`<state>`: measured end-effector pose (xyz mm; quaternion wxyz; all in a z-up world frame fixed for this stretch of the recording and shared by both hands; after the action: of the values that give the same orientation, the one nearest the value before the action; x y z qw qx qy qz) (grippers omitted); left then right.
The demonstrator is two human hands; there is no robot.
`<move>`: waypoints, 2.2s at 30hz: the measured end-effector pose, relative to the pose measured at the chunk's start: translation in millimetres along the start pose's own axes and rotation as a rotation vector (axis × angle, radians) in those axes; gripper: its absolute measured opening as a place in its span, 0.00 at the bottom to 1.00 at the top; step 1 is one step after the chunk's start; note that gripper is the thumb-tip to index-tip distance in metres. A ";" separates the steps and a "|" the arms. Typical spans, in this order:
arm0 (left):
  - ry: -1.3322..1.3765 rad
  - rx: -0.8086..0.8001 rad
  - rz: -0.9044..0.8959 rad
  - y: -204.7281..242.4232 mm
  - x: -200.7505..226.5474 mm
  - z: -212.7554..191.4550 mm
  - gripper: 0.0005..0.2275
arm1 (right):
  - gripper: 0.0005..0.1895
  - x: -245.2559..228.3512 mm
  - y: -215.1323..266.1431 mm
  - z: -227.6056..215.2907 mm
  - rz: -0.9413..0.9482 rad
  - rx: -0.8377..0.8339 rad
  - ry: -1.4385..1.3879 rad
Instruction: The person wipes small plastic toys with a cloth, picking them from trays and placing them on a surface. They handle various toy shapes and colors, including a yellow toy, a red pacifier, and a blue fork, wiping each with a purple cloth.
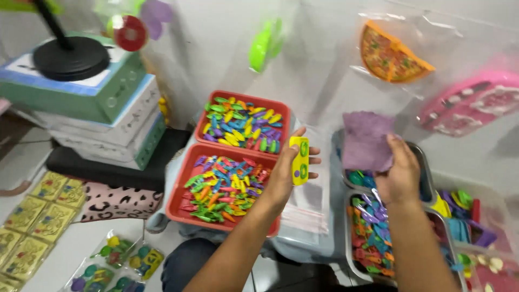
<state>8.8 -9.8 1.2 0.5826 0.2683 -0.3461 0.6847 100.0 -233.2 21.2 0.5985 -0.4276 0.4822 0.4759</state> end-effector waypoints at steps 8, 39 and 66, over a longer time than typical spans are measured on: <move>-0.406 0.045 0.297 20.4 -15.3 72.4 0.25 | 0.18 -5.6 140.4 18.9 -0.322 -0.447 0.375; 0.100 -0.080 0.292 16.8 -35.1 79.4 0.27 | 0.25 -1.5 135.8 -6.3 -0.745 -0.440 0.675; 0.163 -0.112 0.047 28.6 -27.9 83.9 0.34 | 0.23 -2.6 137.9 -11.7 -0.822 -0.523 0.656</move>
<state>-17.4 -95.2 26.8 0.6067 0.1705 -0.3414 0.6973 -37.7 -219.9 14.5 0.4280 -0.8379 0.3035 0.1506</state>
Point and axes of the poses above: each hand's wrist, its own y-axis away from the middle knuckle, its own z-axis out of the palm, x = y × z, the point moved 1 cm from there along -y, towards the middle knuckle, and after that the axes turned 3 degrees about z, right-handed, at the moved point
